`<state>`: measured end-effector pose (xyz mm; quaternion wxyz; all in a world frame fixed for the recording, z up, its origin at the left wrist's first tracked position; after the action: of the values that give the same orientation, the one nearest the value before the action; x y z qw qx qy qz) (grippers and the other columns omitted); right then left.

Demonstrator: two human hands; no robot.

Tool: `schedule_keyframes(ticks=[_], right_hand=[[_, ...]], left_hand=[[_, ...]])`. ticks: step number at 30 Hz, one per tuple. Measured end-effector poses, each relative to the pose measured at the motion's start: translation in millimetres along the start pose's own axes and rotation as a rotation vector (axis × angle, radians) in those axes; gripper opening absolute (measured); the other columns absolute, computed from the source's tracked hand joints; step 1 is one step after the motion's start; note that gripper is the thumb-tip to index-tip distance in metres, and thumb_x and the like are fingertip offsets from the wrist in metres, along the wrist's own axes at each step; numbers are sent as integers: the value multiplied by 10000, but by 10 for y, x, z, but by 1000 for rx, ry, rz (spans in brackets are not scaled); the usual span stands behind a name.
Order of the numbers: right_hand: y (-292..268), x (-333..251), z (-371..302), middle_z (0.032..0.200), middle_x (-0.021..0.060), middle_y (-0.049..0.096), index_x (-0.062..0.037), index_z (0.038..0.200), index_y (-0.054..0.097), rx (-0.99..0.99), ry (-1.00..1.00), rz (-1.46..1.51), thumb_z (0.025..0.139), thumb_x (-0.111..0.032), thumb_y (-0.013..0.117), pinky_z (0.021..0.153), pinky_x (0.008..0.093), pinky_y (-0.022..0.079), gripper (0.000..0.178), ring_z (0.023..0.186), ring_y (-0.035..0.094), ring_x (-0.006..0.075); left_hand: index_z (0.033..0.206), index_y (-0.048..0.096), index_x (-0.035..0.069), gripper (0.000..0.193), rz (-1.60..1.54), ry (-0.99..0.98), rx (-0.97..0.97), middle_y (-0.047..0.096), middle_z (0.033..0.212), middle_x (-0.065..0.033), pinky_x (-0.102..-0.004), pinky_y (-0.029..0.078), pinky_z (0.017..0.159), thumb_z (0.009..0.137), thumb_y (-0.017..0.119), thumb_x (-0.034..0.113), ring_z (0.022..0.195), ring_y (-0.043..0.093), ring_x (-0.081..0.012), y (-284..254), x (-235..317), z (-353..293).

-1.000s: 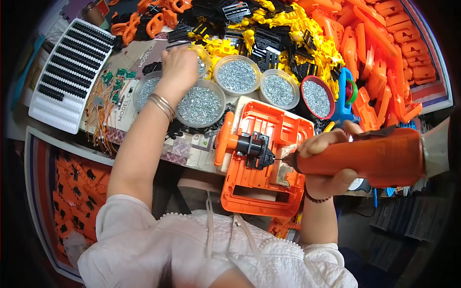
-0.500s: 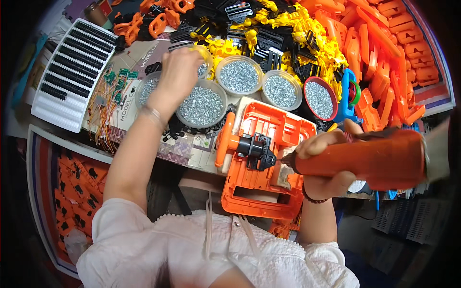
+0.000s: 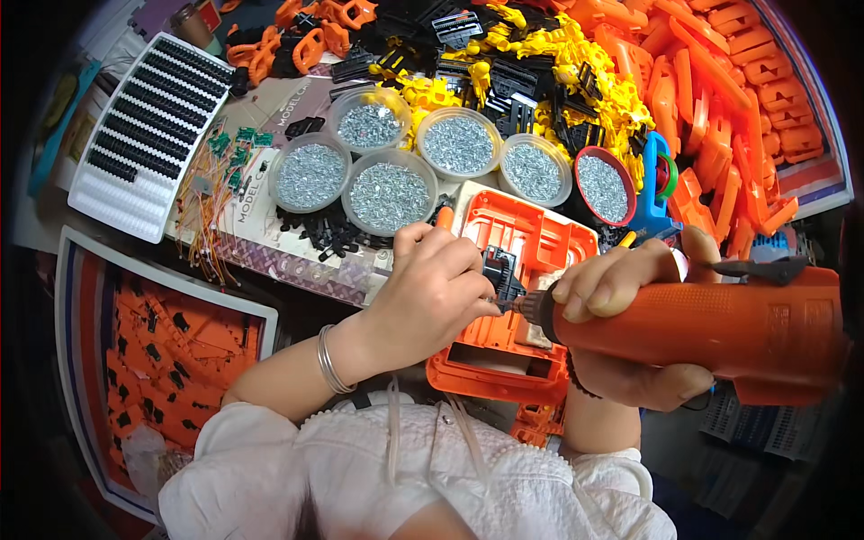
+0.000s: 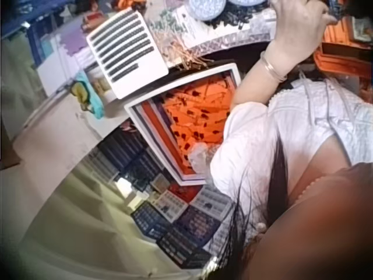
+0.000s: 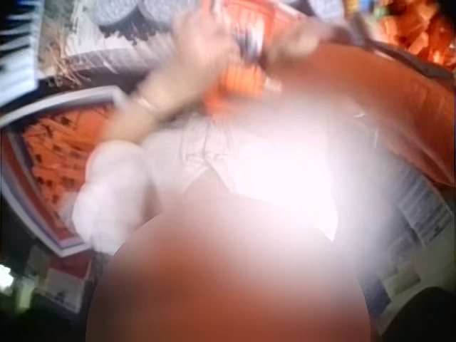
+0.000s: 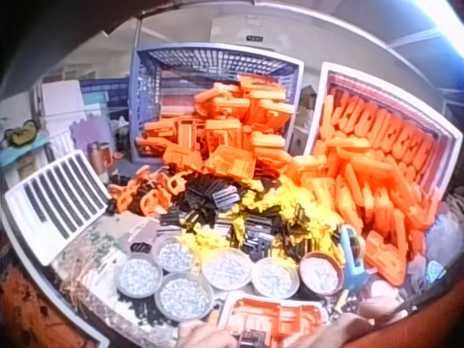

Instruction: The person assembles a plastic toy gun by securing its internal components and body with screws using a powered screwdriver.

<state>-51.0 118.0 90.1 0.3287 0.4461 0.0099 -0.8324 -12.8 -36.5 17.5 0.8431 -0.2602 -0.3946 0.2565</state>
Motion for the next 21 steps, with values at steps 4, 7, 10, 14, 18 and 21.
schedule_keyframes(ticks=[4,7,10,14,18,21], right_hand=[[6,-15,-5,840,104,559,-40,1421,251,-19,-30,1,809,-670,553,638,364,508,929,666,565,217],[18,-6,2,843,110,562,-37,1419,253,-15,-7,15,810,-674,546,636,367,510,928,660,563,218],[-13,-14,-18,846,115,565,-34,1416,258,-1,-52,3,812,-674,543,639,371,513,925,662,566,220],[-27,17,-47,845,114,564,-31,1410,268,43,-1,28,807,-679,545,642,376,518,927,672,573,222],[-64,-4,-59,848,112,566,-33,1403,270,20,-27,41,803,-685,545,646,379,521,929,677,577,223],[-84,8,-75,853,111,568,-37,1403,266,38,-34,20,795,-688,552,649,382,522,935,685,580,222]], left_hand=[[735,645,113,163,11,-9,-1,509,809,-9,-383,301,831,684,762,215,841,501,-207,7,-6,-21],[733,644,116,165,1,-20,23,508,807,-8,-381,298,822,675,767,210,821,491,-208,22,19,-26],[735,637,123,169,-26,-52,30,502,797,-4,-381,296,816,666,772,197,806,485,-210,58,45,-25],[726,609,113,185,53,-69,43,478,798,-11,-397,288,821,695,755,221,822,472,-213,71,60,-45],[727,606,111,195,64,-72,40,474,798,-10,-395,288,819,687,763,219,817,469,-212,79,94,-21],[717,599,111,205,85,-96,35,482,800,-8,-399,288,829,678,768,220,828,477,-214,82,115,-48]])
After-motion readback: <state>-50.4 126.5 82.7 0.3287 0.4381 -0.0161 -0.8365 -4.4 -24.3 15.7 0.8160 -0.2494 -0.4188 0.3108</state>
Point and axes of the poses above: each hand's wrist, its own z-axis towards the middle knuckle, its own y-axis out of the palm, x = y × z, the point moved 3 cm from there along z, towards the middle knuckle
